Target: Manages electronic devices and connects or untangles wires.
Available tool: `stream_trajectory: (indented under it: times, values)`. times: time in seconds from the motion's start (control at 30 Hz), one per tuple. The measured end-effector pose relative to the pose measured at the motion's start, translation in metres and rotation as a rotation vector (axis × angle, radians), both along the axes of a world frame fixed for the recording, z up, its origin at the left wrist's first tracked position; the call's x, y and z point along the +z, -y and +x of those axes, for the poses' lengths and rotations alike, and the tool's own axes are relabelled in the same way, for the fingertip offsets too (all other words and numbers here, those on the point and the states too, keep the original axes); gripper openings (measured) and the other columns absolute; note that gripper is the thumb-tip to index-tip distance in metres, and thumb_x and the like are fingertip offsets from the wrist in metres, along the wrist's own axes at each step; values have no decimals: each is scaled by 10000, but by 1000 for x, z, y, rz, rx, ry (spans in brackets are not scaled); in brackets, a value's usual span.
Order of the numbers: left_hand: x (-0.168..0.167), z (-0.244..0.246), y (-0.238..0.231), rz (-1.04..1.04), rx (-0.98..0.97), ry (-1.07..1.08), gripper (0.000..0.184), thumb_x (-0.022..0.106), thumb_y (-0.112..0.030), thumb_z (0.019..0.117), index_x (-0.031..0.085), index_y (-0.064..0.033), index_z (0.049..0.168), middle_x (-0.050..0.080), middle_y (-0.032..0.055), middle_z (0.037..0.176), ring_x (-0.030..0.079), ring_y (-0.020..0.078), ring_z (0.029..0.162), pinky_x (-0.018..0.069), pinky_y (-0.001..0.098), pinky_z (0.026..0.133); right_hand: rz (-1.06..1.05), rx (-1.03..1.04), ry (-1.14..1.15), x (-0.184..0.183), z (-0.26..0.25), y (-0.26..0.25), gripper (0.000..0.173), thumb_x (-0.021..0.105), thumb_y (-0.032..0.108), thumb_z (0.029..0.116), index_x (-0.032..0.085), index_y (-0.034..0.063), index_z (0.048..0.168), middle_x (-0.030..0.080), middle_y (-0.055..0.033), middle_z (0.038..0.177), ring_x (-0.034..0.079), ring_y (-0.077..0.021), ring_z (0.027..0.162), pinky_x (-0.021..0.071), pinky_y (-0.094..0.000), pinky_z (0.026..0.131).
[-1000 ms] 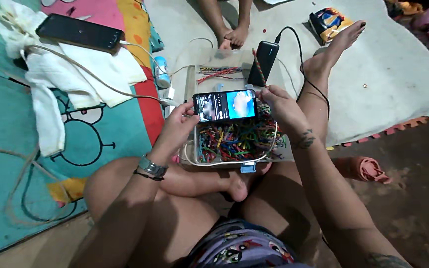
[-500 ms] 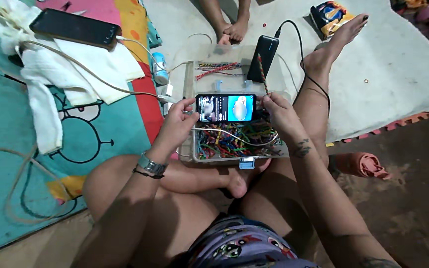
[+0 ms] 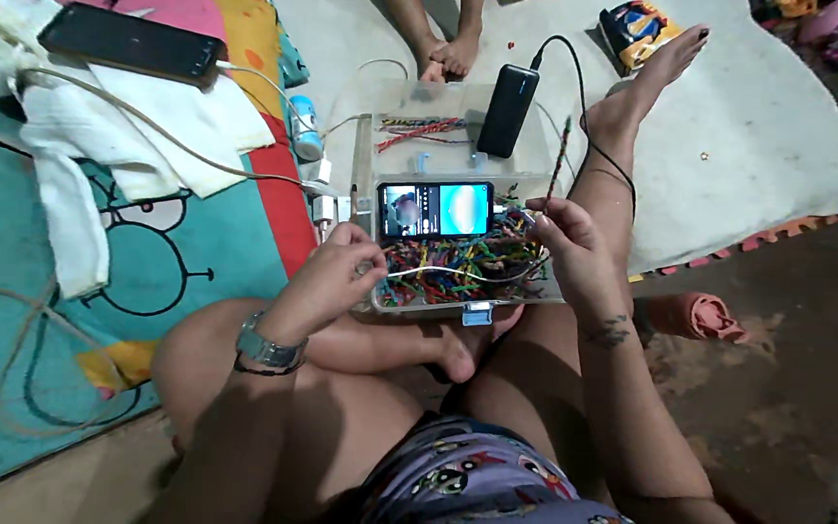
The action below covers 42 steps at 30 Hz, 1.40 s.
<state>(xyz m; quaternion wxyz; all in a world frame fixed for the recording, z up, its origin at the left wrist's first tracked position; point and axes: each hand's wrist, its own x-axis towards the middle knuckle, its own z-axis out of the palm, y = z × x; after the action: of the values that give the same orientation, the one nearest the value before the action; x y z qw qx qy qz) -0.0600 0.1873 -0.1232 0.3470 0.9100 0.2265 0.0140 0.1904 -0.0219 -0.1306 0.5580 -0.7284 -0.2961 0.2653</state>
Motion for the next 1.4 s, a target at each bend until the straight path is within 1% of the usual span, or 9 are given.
stream_trajectory:
  times: [0.17, 0.3, 0.37, 0.6, 0.67, 0.93, 1.13, 1.27, 1.4]
  values:
    - [10, -3, 7, -23, -58, -131, 92, 775, -182, 878, 738, -110, 835, 584, 187, 1254, 555, 398, 1160, 471, 610, 898, -27, 15, 77, 2, -5, 9, 263, 505, 114, 1051, 629, 10, 1258, 670, -48, 1200, 650, -42, 955, 551, -250, 872]
    - [8, 2, 23, 13, 95, -5, 257, 797, -195, 870, 707, -106, 1093, 487, 238, 1401, 514, 452, 1225, 496, 615, 908, -47, 145, 335, -1, -23, 3, 213, 565, 95, 1012, 677, -8, 1161, 692, -116, 1119, 676, -121, 938, 579, -319, 839]
    - [4, 11, 32, 100, 192, 93, 278, 711, -169, 929, 690, -124, 1203, 416, 242, 1480, 479, 466, 1276, 477, 633, 947, -28, 269, 472, 0, -34, -6, 203, 571, 68, 996, 707, -8, 1126, 689, -138, 1061, 680, -194, 926, 585, -384, 815]
    - [-5, 44, 27, 434, 181, -53, 478, 503, -441, 1040, 569, -240, 1469, 158, 163, 1698, 74, 505, 1536, 137, 788, 1119, 75, 306, 589, -3, -46, -21, 246, 518, 113, 1004, 716, 42, 1134, 673, -64, 968, 645, -149, 861, 551, -358, 783]
    - [-8, 50, 23, 447, 175, -130, 536, 481, -520, 1041, 563, -220, 1477, 136, 147, 1709, 44, 495, 1544, 91, 795, 1126, 87, 268, 582, -6, -45, -19, 251, 513, 110, 1003, 716, 34, 1129, 680, -69, 968, 645, -137, 853, 554, -330, 773]
    - [-8, 54, 20, 433, 203, -109, 630, 509, -622, 982, 575, -206, 1451, 174, 147, 1699, 72, 483, 1547, 109, 780, 1132, 128, 174, 506, -24, -39, -2, 246, 505, 118, 1028, 699, 1, 1123, 700, -84, 1029, 659, -100, 926, 560, -276, 834]
    - [-7, 64, 17, 427, 181, -138, 626, 505, -637, 978, 566, -260, 1474, 119, 115, 1717, 26, 477, 1552, 79, 790, 1126, 113, 166, 490, -32, -42, 0, 258, 500, 133, 1034, 699, 3, 1131, 705, -97, 1048, 676, -103, 934, 572, -281, 836]
    - [-5, 69, 16, 399, 167, -182, 658, 477, -624, 1001, 522, -217, 1516, 56, 118, 1725, -16, 485, 1550, 62, 798, 1118, 108, 157, 458, -31, -39, 2, 259, 500, 135, 1031, 707, 11, 1127, 705, -87, 1044, 669, -100, 942, 564, -282, 845]
    - [-1, 62, 17, 296, 220, -82, 626, 490, -573, 1020, 500, -193, 1518, 134, 141, 1709, 77, 497, 1539, 169, 774, 1116, 65, 109, 318, -21, -20, -4, 305, 455, 165, 1055, 662, -42, 1142, 691, -130, 1091, 676, -136, 986, 570, -343, 887]
